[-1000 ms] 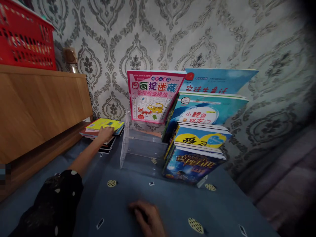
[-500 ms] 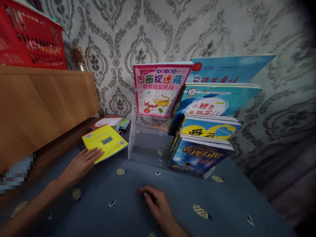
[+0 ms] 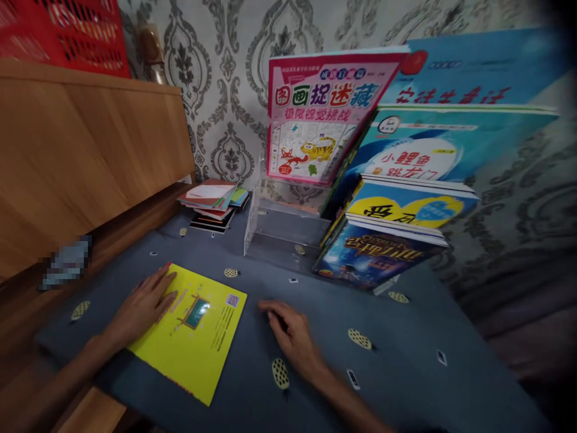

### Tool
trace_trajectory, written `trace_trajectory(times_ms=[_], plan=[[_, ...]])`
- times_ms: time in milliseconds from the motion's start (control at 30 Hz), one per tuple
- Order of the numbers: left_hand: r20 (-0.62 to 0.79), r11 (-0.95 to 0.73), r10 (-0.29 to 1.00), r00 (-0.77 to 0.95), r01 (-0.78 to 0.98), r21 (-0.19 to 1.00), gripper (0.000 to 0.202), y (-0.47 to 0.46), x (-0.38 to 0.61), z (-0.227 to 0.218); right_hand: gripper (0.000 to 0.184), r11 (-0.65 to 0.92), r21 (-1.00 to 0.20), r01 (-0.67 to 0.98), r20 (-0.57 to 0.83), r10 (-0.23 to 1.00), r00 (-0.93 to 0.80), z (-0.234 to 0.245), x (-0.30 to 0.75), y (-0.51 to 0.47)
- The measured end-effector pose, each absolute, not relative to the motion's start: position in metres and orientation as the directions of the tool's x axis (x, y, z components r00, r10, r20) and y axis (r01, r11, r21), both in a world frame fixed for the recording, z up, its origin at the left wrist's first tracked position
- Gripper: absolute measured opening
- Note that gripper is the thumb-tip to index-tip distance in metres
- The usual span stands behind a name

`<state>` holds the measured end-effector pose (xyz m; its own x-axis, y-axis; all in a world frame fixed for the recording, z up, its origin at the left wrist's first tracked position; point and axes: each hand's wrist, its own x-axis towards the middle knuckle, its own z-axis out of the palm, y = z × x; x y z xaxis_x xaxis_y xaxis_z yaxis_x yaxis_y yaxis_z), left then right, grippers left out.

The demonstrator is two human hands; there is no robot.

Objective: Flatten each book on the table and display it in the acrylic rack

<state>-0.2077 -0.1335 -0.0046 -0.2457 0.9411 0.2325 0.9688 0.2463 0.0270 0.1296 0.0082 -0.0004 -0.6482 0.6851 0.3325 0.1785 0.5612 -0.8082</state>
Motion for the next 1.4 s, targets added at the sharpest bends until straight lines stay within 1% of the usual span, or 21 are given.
trace_trajectory(times_ms=[100,200,267,333,400,467,533,633,767,933,1133,1267,1400], plan=[[0.296,0.255,0.918,-0.263,0.965,0.065,0.051,-0.138,-0.207,-0.013,0.033,0.610,-0.772,0.176,0.341,0.632,-0.695,0.003,0.132,0.000],[0.315,0.305,0.892,-0.323,0.946,0.108,0.055,-0.142,-0.200,-0.014,0.033,0.646,-0.738,0.193,0.321,0.588,-0.742,0.006,0.133,-0.011],[0.324,0.315,0.885,-0.335,0.942,0.115,0.056,-0.141,-0.193,-0.012,0.032,0.668,-0.713,0.211,0.296,0.560,-0.774,0.010,0.132,-0.019],[0.321,0.306,0.893,-0.316,0.948,0.082,0.055,-0.139,-0.183,-0.008,0.032,0.694,-0.684,0.223,0.279,0.532,-0.799,0.012,0.132,-0.027],[0.293,0.302,0.911,-0.290,0.953,0.006,0.055,-0.134,-0.170,-0.002,0.032,0.713,-0.660,0.237,0.276,0.524,-0.805,0.014,0.133,-0.033],[0.254,0.298,0.929,-0.268,0.951,-0.086,0.055,-0.128,-0.155,0.003,0.032,0.716,-0.645,0.268,0.274,0.544,-0.793,0.016,0.137,-0.037],[0.231,0.287,0.941,-0.248,0.946,-0.153,0.055,-0.119,-0.141,0.006,0.034,0.709,-0.638,0.300,0.274,0.573,-0.773,0.016,0.144,-0.038],[0.212,0.228,0.959,-0.188,0.955,-0.189,0.054,-0.104,-0.117,0.009,0.034,0.702,-0.631,0.332,0.305,0.617,-0.726,0.013,0.160,-0.033],[0.189,0.075,0.981,-0.045,0.985,-0.157,0.048,-0.086,-0.080,0.014,0.033,0.702,-0.582,0.411,0.364,0.676,-0.641,0.003,0.188,-0.016],[0.232,-0.140,0.960,0.159,0.985,-0.098,0.041,-0.073,-0.052,0.016,0.028,0.668,-0.491,0.559,0.403,0.743,-0.535,-0.008,0.219,0.004],[0.353,-0.125,0.922,0.156,0.986,-0.109,0.047,-0.064,-0.063,0.003,0.031,0.670,-0.461,0.582,0.412,0.742,-0.528,-0.008,0.222,0.018],[0.362,-0.127,0.917,0.167,0.983,-0.131,0.049,-0.063,-0.066,-0.002,0.030,0.701,-0.442,0.560,0.445,0.713,-0.541,-0.008,0.214,0.024],[0.347,-0.144,0.921,0.175,0.983,-0.114,0.051,-0.061,-0.064,-0.006,0.030,0.713,-0.453,0.535,0.488,0.701,-0.520,-0.013,0.211,0.023]])
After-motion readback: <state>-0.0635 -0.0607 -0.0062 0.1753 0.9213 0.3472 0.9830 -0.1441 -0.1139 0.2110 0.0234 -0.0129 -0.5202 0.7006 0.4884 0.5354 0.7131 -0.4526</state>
